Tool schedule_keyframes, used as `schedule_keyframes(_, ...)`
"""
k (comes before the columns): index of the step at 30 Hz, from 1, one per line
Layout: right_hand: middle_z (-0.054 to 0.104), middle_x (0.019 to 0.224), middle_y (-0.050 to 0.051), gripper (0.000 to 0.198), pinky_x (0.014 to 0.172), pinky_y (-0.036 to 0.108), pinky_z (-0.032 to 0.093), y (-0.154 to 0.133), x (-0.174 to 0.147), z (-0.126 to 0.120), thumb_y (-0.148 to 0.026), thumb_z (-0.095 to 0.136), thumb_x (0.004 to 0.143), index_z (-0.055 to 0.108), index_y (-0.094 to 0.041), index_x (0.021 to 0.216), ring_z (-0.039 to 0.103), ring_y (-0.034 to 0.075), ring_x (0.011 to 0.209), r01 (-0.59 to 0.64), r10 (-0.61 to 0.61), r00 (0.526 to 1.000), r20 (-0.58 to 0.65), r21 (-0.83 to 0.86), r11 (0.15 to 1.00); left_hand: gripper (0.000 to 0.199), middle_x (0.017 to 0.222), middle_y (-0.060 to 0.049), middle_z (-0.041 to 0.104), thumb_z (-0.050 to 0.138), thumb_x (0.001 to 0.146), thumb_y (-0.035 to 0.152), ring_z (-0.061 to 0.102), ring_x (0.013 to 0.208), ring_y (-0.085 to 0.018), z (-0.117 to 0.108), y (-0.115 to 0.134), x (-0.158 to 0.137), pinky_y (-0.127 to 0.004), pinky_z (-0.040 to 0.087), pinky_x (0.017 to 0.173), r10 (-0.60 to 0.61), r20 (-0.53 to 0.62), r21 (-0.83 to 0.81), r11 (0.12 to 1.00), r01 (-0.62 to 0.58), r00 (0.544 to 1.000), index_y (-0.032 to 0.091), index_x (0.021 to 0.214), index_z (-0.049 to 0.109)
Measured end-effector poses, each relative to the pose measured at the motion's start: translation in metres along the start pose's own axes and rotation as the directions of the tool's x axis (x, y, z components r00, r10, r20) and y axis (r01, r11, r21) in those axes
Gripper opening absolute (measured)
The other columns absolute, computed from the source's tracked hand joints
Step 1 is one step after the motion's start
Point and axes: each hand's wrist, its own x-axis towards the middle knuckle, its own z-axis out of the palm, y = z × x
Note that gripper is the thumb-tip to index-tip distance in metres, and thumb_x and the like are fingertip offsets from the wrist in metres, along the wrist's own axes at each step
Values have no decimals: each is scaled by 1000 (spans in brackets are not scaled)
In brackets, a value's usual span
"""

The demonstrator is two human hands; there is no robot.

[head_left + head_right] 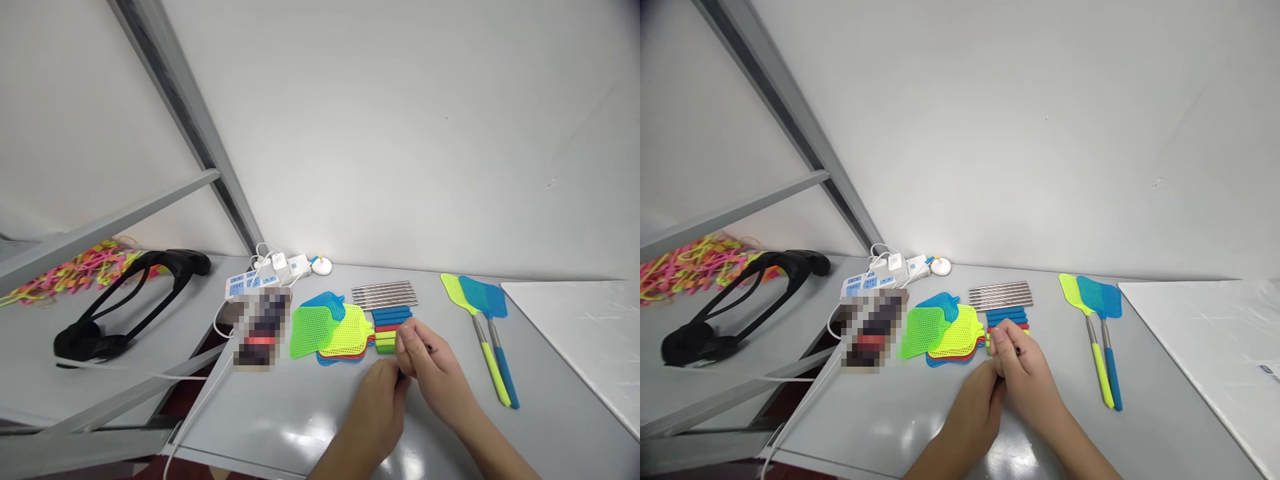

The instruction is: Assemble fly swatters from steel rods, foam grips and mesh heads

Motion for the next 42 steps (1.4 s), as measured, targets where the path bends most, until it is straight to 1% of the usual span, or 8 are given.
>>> schedule_keyframes(4,43,63,-4,36,56,25,37,-16,2,-7,-59,52,90,55,-23,86,41,13,60,-47,49,991,125,-21,999,19,97,-7,64,37,97,19,59,89,-22,0,0,-7,-34,45,76,28,-59,-21,999,-30,998,20,103,55)
schedule_keyframes(8,60,98,6,58,80,34,48,-35,25,-17,-74,38,87,57,-26,114,58,22,95,124,-125,950,288,23,992,14,81,-5,60,36,98,26,56,71,-19,-5,-5,-17,-31,41,64,33,-178,30,999,-28,983,20,99,49)
schedule_keyframes(10,62,106,6,58,89,36,46,-36,48,-15,-70,26,93,57,-27,116,57,22,104,155,-118,959,256,-127,980,15,77,-3,57,36,99,28,54,69,-19,-17,-8,-21,-31,40,63,39,-250,91,996,-17,967,21,94,48)
schedule_keyframes(14,62,109,9,49,86,35,44,-16,105,8,-59,35,95,60,-21,112,58,23,100,200,21,949,314,-654,729,19,84,-6,56,35,99,28,54,80,-22,-57,-15,-29,-35,42,71,46,-413,286,955,82,909,20,88,49)
schedule_keyframes(20,61,105,15,40,85,39,38,25,159,52,-54,60,83,69,-17,94,58,29,96,253,105,925,365,-797,548,28,123,-13,56,36,100,25,50,120,-25,-93,-34,-43,-46,40,100,-6,-573,292,933,211,820,18,123,51)
schedule_keyframes(24,62,101,12,35,84,39,37,34,173,64,-51,62,81,67,-18,90,58,28,94,278,123,916,383,-823,495,36,134,-13,55,36,101,26,48,127,-25,-90,-43,-42,-47,39,105,-65,-565,264,930,254,822,19,134,47)
schedule_keyframes(33,64,88,4,27,73,32,38,27,170,52,-47,65,77,61,-21,81,56,20,80,233,147,904,401,-751,617,34,124,-14,61,34,101,31,55,118,-27,-92,-44,-39,-46,42,100,-142,-526,224,928,297,839,17,127,52)
schedule_keyframes(42,48,68,-4,38,57,27,36,-13,121,-25,-59,48,87,49,-22,78,43,13,64,72,22,986,163,-548,833,35,129,-12,60,35,102,31,54,121,-24,-92,-37,-38,-42,42,101,-107,-411,199,958,204,905,20,132,49)
